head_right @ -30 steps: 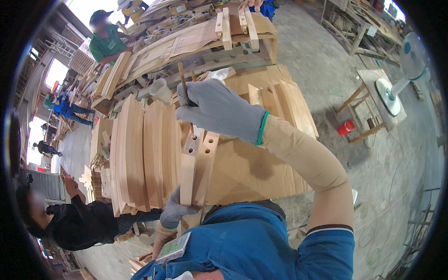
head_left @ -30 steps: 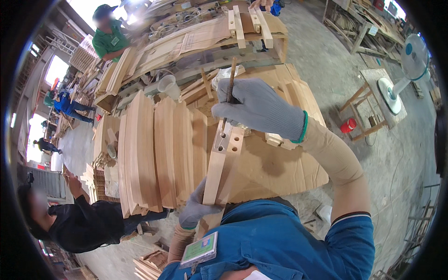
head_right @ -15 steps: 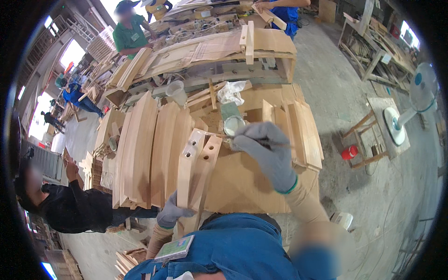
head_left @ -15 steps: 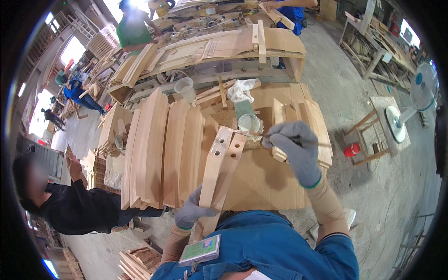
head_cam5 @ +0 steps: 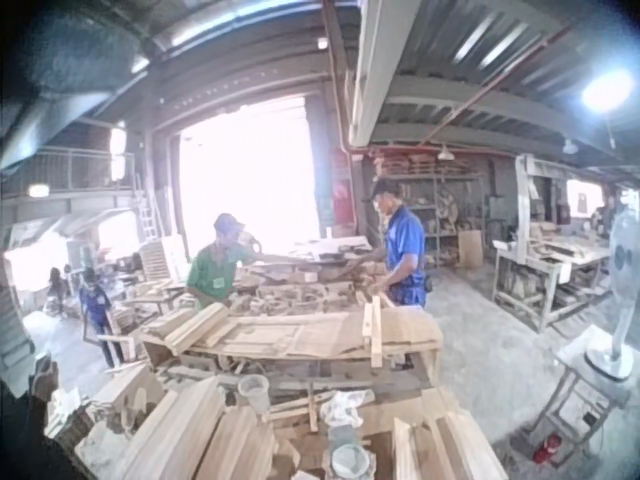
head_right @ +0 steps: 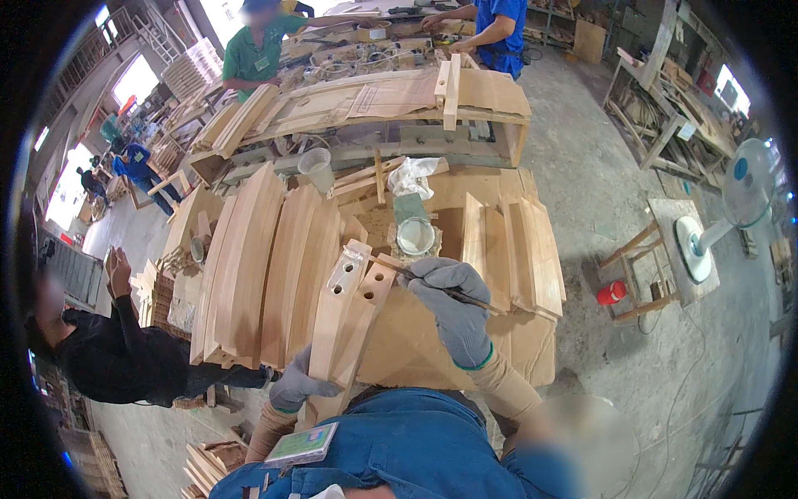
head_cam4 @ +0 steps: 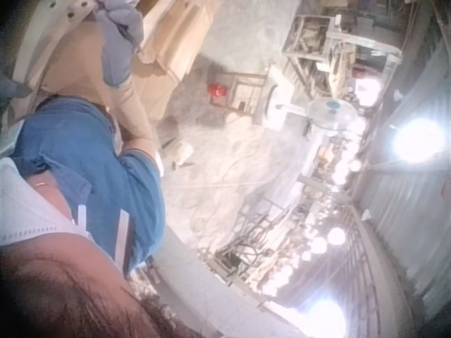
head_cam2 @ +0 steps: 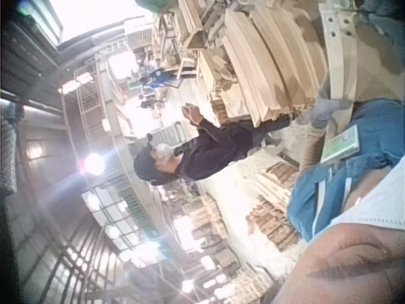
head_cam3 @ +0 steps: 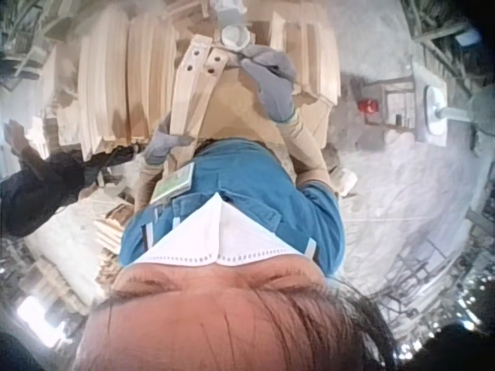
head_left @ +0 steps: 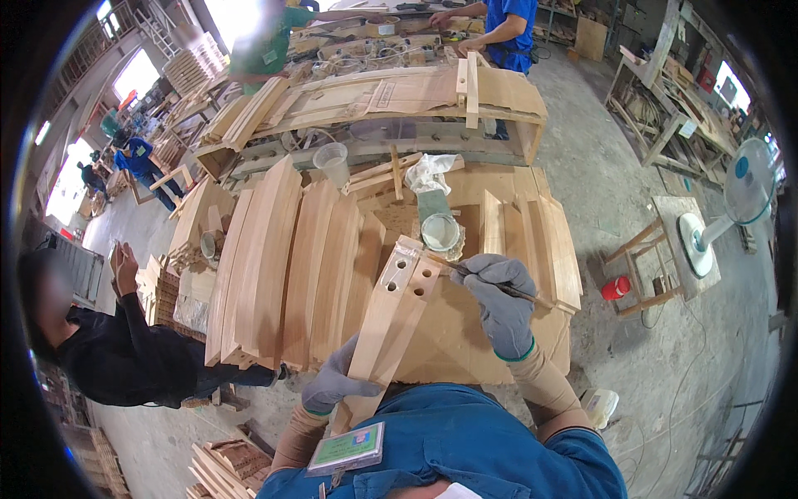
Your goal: The person walks to a workbench in a woodworking workshop and applies glue to the pre-drilled holes of wooden chair leg components using a small brush. They handle multiple pieces one at a time, dipping the brush into a container and coating the holes before placing the pieces aside.
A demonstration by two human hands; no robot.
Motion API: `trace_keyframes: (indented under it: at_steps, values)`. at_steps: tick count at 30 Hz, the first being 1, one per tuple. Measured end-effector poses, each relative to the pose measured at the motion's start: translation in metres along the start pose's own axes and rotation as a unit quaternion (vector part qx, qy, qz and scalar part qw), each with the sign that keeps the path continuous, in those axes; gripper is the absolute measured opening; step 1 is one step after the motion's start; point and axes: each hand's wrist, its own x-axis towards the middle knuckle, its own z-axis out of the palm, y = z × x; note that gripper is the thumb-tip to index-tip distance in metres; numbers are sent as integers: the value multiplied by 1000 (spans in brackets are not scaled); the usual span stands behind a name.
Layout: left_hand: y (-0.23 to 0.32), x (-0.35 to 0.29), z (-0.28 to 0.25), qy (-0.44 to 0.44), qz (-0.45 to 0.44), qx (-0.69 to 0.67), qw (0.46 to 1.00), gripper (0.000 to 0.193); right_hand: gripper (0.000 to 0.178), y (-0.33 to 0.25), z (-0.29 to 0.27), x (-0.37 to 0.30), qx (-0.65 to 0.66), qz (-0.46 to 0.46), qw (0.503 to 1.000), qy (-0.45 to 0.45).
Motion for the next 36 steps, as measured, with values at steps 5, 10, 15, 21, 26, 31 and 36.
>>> trace_keyframes:
  at_steps: [5, 10, 15, 21, 26, 31, 36]
  values:
    - [-3, -2, -2, -6, 14, 7, 1000, 96, 15, 4, 2, 2, -23, -30, 999, -31]
    - [-4, -6, -2, 0, 2, 6, 1000, 96, 11, 3, 3, 5, 7, -9, 1000, -6]
    - [-2, -6, -2, -4, 5, 4, 1000, 96, 11, 7, -2, 6, -37, -47, 997, -47]
    - [-7, -2, -5, 10, -5, -14, 1000, 97, 13, 15, -6, 12, -42, -72, 996, -43]
    - [-6, 3, -6, 36, -7, 17, 999, 95, 13, 39, -25, 29, -20, -27, 999, 25]
    - [-12, 10, -22, 73, -36, -27, 996, 93, 6, 69, -89, 66, -167, 66, 977, 119]
    - [-23, 14, -46, 99, -3, -1, 995, 90, 8, 115, -123, 76, -247, 104, 957, 107]
